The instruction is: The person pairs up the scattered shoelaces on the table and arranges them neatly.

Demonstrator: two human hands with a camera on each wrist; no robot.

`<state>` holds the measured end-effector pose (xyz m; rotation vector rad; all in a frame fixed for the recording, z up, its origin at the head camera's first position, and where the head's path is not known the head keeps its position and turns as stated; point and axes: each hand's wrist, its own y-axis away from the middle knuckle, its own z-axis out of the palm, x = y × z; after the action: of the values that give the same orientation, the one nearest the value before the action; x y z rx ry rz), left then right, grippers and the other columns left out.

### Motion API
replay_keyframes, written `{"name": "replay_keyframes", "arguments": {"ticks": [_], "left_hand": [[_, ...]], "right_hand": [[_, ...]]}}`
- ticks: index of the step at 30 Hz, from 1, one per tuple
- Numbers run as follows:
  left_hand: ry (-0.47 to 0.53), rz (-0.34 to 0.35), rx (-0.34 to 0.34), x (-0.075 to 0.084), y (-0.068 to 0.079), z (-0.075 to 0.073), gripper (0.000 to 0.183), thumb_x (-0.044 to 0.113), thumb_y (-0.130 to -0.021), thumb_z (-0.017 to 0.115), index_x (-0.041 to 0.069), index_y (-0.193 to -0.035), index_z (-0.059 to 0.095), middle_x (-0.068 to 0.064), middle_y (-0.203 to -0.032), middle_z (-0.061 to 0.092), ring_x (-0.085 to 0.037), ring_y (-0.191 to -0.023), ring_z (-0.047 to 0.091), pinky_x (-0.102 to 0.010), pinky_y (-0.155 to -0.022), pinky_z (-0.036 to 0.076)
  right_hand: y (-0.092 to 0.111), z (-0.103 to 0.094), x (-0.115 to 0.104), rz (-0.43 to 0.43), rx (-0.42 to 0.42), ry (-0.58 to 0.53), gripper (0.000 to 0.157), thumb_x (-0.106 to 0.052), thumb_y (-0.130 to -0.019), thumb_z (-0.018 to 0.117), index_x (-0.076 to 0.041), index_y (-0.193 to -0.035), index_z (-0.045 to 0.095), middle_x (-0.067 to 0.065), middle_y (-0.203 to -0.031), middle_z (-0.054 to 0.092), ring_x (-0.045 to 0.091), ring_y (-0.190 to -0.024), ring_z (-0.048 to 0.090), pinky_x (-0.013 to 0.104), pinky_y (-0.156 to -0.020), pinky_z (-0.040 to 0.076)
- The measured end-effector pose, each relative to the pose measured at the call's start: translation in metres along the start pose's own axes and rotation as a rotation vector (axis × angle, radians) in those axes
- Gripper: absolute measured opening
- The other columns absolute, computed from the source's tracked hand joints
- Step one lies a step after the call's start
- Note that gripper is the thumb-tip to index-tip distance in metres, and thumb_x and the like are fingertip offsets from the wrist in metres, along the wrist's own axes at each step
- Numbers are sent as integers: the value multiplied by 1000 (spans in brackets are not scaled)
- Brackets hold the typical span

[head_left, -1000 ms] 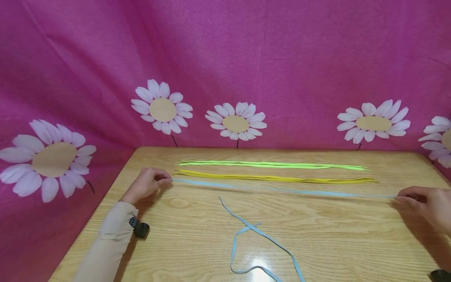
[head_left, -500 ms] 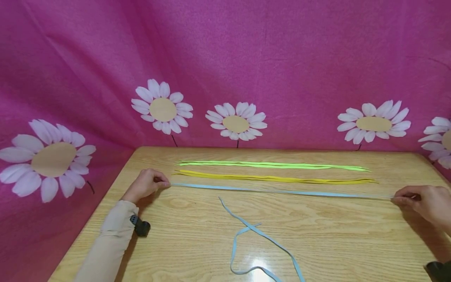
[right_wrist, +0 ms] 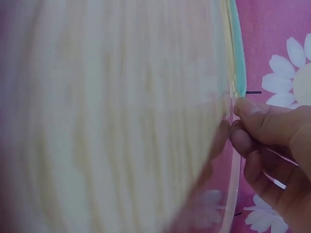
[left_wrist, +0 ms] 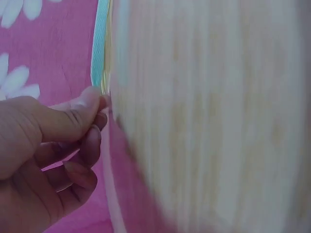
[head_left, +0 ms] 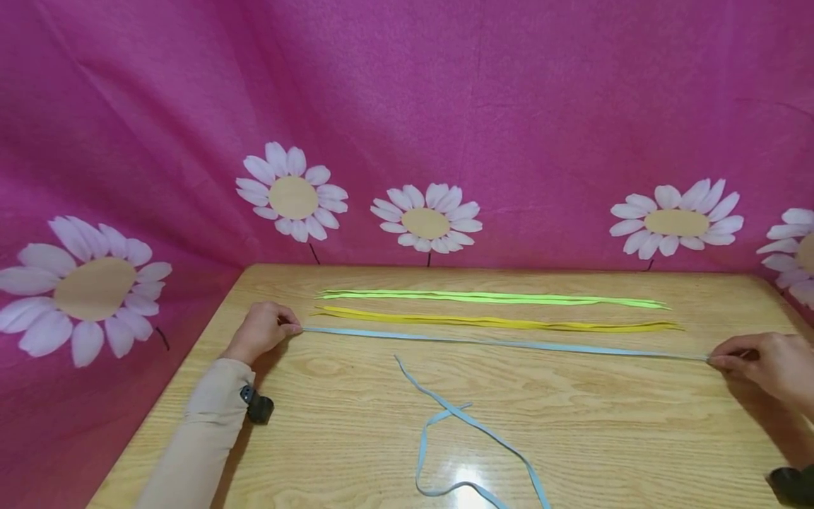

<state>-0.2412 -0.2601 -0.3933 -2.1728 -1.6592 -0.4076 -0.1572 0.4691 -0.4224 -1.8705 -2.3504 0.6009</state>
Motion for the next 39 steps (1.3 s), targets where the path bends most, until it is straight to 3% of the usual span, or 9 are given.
{"name": "replay_keyframes", "arguments": {"ticks": [3,6,13,28,39], "left_hand": [[-19,34,1,7,0,2,6,6,-82,75,5,-76,74,-2,-71,67,-16,-67,58,-33,-63,48],[27,20,-10,10,-1,4,4,6,-82,75,5,-78,75,-3,-72,69,-15,-67,58,-32,-62,48],[185,-135,-52,3,0,9,5,10,-83,76,5,-83,75,-2,-76,67,-15,-66,49,-29,-58,42],[228,-116,-107,1,0,6,5,8,-84,74,3,-86,72,-2,-74,62,-15,-65,49,-29,-58,42],[223,-147,-176,4,-3,5,8,10,-86,71,3,-85,66,-2,-71,55,-14,-62,46,-29,-57,39]], "right_hand": [[0,0,-2,9,-27,14,18,-24,-77,79,-10,-71,70,-16,-56,57,-10,-51,45,23,-48,37],[-1,0,-3,-7,-14,30,13,-19,-73,82,-13,-70,71,-19,-56,56,-10,-52,46,22,-48,36],[-5,2,-6,-44,-30,27,13,-11,-68,84,-16,-72,72,-9,-63,63,-11,-56,47,23,-51,40],[-10,3,-8,-97,-5,50,24,0,-61,84,-15,-72,69,-8,-64,63,-11,-58,46,24,-51,42],[-11,3,-9,-60,-79,35,21,2,-67,81,-12,-77,68,-5,-67,63,-9,-58,45,25,-52,44]]}}
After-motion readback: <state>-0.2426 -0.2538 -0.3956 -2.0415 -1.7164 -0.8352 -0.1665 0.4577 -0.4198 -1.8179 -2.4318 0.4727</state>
